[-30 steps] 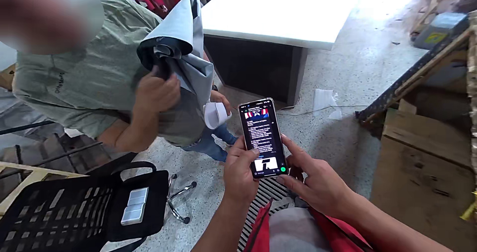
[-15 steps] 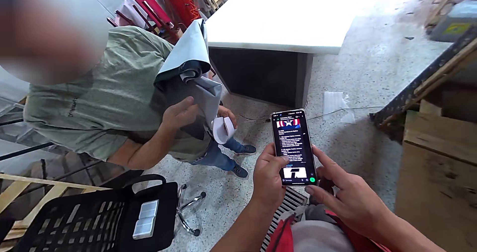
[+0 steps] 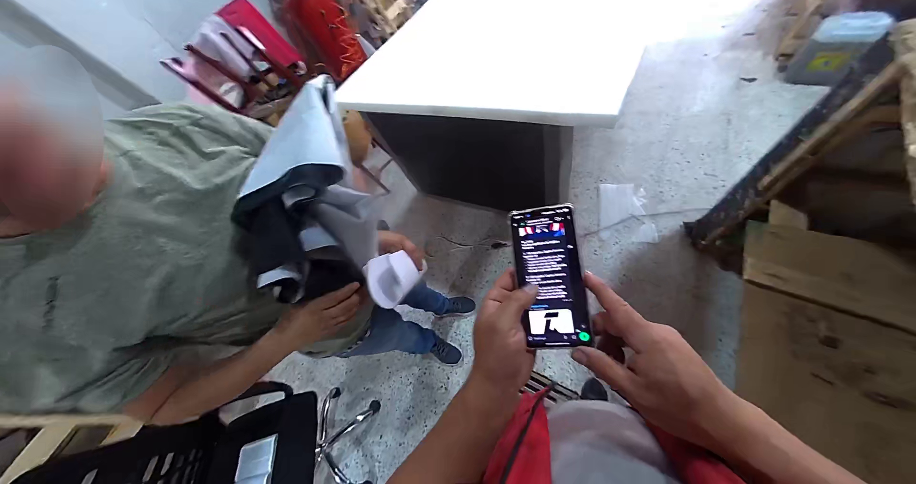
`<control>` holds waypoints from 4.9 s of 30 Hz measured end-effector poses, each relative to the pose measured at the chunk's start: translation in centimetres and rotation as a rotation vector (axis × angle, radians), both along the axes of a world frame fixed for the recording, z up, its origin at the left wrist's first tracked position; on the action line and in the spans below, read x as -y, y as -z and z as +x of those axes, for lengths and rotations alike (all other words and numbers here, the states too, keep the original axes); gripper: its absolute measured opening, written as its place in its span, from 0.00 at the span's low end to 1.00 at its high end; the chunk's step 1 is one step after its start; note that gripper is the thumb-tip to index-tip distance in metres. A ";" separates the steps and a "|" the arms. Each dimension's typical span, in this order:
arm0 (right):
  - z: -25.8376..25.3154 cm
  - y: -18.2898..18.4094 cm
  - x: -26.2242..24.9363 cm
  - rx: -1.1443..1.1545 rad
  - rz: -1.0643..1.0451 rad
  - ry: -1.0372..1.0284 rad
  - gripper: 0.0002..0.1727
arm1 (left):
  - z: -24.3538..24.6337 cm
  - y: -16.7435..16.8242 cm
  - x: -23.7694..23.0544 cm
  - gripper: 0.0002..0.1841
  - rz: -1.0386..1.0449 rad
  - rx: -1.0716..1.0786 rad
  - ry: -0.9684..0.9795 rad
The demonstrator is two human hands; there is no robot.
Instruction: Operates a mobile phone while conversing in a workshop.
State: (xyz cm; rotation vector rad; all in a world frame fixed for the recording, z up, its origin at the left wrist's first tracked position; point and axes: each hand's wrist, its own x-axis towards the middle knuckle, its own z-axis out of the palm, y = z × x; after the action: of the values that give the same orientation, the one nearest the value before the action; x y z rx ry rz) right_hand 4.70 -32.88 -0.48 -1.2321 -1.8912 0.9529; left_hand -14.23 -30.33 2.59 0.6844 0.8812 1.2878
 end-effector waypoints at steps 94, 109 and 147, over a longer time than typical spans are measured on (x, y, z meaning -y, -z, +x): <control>-5.5 0.2 0.1 -0.004 -0.143 0.153 0.50 | -7.6 2.6 -8.2 0.51 0.315 -0.025 0.547; -6.1 0.3 0.2 0.022 -0.147 0.154 0.49 | -6.6 2.3 -8.0 0.41 0.210 -0.169 0.364; -5.3 0.2 -0.1 -0.090 -0.087 0.193 0.50 | -6.8 3.5 -7.9 0.47 0.310 0.099 0.553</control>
State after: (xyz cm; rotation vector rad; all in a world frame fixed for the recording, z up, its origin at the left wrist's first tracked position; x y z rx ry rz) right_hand -0.63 -32.80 -0.66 -1.3716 -1.6429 0.9782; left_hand -21.02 -22.38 -0.94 1.0156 0.3683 0.9497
